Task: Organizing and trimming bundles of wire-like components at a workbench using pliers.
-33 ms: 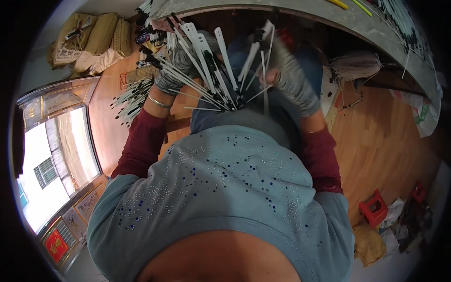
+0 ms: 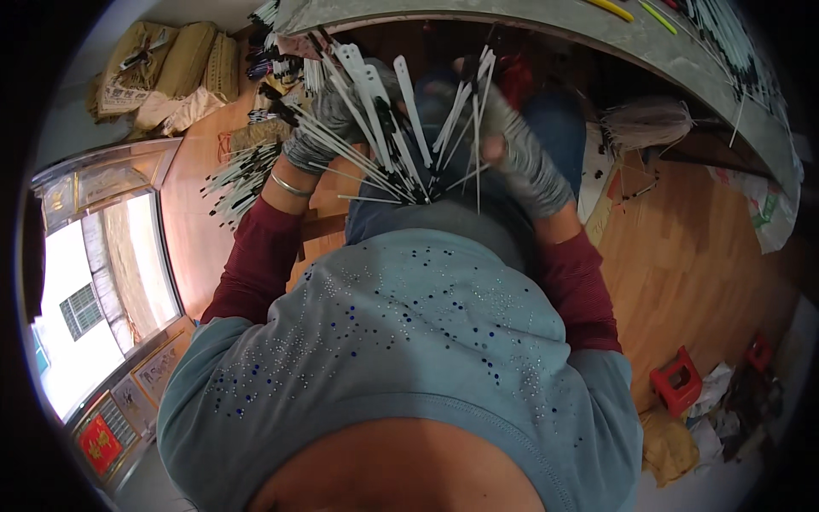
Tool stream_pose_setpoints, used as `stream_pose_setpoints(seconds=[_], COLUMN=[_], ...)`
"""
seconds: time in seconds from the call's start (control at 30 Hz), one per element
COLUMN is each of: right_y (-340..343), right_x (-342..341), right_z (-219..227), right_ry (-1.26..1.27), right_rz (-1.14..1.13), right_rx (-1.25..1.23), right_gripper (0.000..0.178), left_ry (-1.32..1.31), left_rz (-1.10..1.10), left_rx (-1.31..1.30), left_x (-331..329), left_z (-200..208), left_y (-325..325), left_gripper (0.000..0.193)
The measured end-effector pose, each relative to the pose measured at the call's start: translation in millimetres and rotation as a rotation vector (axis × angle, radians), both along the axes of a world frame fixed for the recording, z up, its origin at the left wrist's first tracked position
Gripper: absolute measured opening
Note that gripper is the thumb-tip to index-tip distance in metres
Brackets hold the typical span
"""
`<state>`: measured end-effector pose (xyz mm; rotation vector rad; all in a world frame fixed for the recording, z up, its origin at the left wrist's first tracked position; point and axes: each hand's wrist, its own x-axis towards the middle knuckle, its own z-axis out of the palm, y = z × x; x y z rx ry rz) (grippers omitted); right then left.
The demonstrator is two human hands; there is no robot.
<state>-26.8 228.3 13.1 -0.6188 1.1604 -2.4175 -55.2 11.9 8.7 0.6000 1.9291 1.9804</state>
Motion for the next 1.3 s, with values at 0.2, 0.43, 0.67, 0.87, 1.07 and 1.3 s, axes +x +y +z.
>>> stream_pose_setpoints(seconds=[0.2, 0.43, 0.67, 0.87, 1.07, 1.3], right_y=[-14.2, -21.2, -20.2, -22.2, -14.9, -19.7], right_x=[16.1, 21.1, 35.6, 46.0, 46.6, 42.6], right_z=[-10.6, 3.5, -26.1, -2.6, 5.7, 1.1], right_ry=[-0.235, -0.143, 0.470, -0.261, 0.193, -0.039], right_rz=[0.155, -0.216, -0.450, -0.284, -0.263, -0.221], right_rx=[-0.390, 0.583, 0.810, 0.525, 0.760, 0.701], right_gripper=[0.084, 0.043, 0.027, 0.029, 0.038, 0.036], left_ry=[-0.251, 0.113, 0.517, 0.078, 0.035, -0.177], left_rz=[0.042, -0.098, 0.089, 0.153, 0.111, 0.119], left_rx=[0.199, 0.041, -0.427, -0.080, -0.073, -0.079], left_x=[2.7, 17.7, 46.7, 57.0, 55.4, 50.0], left_z=[-2.2, 24.8, 33.4, 67.9, 72.0, 65.2], left_y=[5.7, 14.2, 15.7, 38.2, 36.3, 36.5], left_gripper=[0.022, 0.026, 0.023, 0.017, 0.015, 0.015])
